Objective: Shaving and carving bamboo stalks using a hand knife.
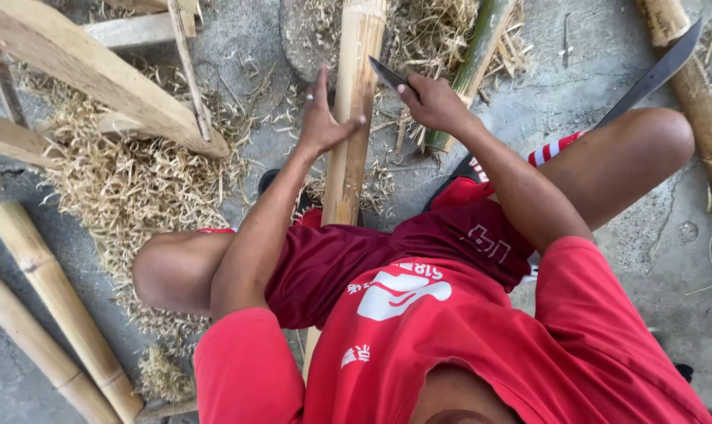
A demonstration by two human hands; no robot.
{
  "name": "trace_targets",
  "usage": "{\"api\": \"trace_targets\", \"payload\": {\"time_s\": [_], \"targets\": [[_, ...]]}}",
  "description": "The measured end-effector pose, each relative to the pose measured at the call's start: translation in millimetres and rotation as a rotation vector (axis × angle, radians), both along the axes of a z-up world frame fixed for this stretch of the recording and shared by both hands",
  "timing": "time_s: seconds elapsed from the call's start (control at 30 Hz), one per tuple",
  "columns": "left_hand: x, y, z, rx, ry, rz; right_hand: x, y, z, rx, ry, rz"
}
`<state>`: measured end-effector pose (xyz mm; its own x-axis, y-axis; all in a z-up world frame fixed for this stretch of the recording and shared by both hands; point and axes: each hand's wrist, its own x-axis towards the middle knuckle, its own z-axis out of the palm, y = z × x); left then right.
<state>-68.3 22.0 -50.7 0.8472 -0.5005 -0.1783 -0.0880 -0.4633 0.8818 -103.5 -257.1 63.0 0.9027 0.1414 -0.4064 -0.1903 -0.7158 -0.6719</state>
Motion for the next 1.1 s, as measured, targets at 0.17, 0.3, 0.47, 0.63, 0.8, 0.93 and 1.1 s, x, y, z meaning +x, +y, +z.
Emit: {"api": "trace_targets", "payload": {"time_s": [0.17, 0.3, 0.47, 0.63, 0.8, 0.93, 1.1], "targets": [[68, -24, 19, 0.183, -0.242, 0.074, 41, -5, 11, -0.269, 0.031, 0.059], [109, -53, 46, 0.009, -0.081, 0.075, 82, -19, 1, -0.441, -0.134, 0.119], [130, -68, 28, -0.07, -0.247, 0.083, 109, -24, -9, -0.537, -0.283, 0.18], [142, -72, 20, 0.05, -0.484, 0.058, 112, -27, -19, -0.565, -0.337, 0.245], [142, -81, 28, 0.13, -0.565, 0.058, 108, -29, -37, -0.548, -0.341, 0.25], [147, -85, 7, 0.069, -0.598, 0.099, 114, -32, -49, -0.58, -0.38, 0.308], [155, -77, -19, 0.074, -0.641, 0.052, 113, -31, -38, -0.609, -0.556, 0.348]]}}
